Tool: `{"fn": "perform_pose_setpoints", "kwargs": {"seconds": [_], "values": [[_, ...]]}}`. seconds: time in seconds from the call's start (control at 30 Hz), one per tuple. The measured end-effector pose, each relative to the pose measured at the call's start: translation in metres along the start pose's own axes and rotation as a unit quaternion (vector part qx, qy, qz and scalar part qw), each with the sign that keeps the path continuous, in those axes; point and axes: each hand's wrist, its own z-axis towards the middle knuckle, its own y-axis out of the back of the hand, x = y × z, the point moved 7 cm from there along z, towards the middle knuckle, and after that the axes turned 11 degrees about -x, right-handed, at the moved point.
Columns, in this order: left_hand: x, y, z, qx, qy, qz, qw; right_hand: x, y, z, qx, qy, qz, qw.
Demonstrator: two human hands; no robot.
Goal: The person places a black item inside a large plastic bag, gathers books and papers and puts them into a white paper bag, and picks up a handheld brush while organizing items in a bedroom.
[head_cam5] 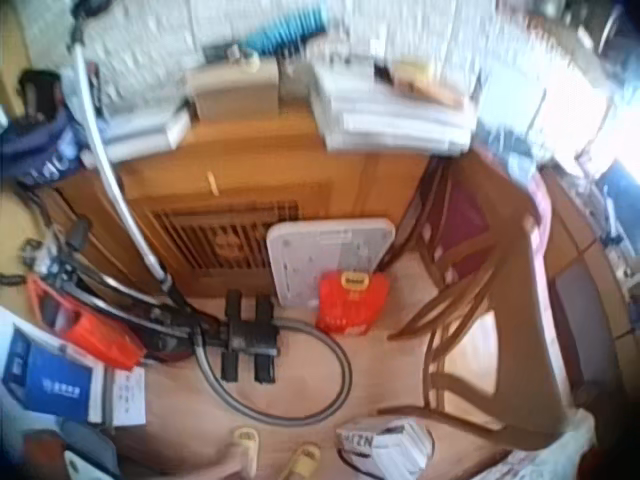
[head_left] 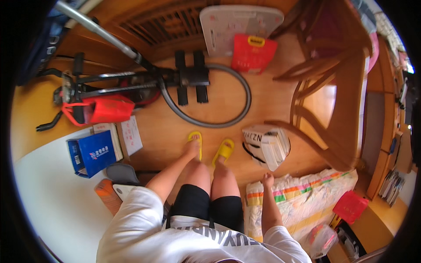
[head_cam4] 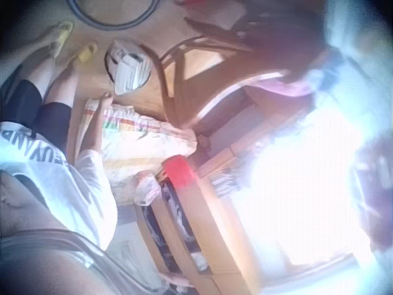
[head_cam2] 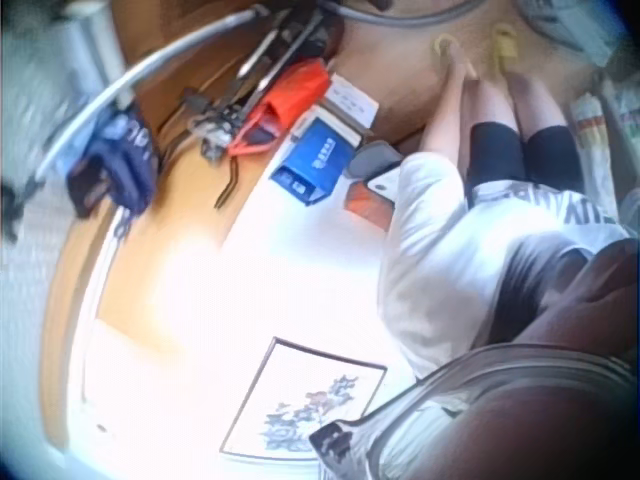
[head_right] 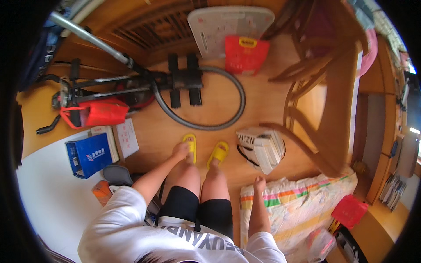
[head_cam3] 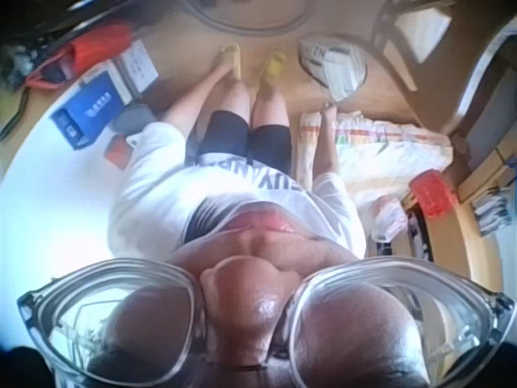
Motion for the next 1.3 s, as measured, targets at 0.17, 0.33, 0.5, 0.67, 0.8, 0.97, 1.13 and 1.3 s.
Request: {"fn": "perform_pose_setpoints", "kwargs": {"seconds": [0.17, 0.33, 0.5, 0.67, 0.8, 0.97, 1.13, 1.3], "values": [[0.069, 0.178, -0.140, -0.135, 0.110, -0.022, 0.985, 0.165, 0.053, -0.063, 0.138, 0.104, 0.035, 0.984], [0.083, 0.310, -0.238, -0.321, 0.141, -0.204, 0.914, 0.288, 0.099, -0.079, 0.140, 0.300, 0.039, 0.943], [0.090, 0.384, -0.286, -0.465, 0.205, -0.370, 0.778, 0.442, 0.151, -0.108, 0.135, 0.387, 0.056, 0.911], [0.105, 0.440, -0.256, -0.474, 0.134, -0.516, 0.701, 0.645, 0.160, -0.143, 0.170, 0.439, 0.167, 0.866], [0.090, 0.530, -0.201, -0.462, 0.086, -0.549, 0.692, 0.803, 0.158, -0.185, 0.216, 0.485, 0.243, 0.812], [0.049, 0.657, -0.118, -0.403, -0.021, -0.558, 0.725, 0.947, 0.110, -0.199, 0.299, 0.366, 0.320, 0.821], [0.006, 0.742, -0.079, -0.335, -0.101, -0.558, 0.753, 1.029, 0.083, -0.189, 0.167, 0.381, 0.316, 0.853], [0.030, 0.769, -0.063, -0.339, -0.100, -0.547, 0.759, 1.113, 0.121, -0.295, 0.119, 0.474, 0.347, 0.800]]}}
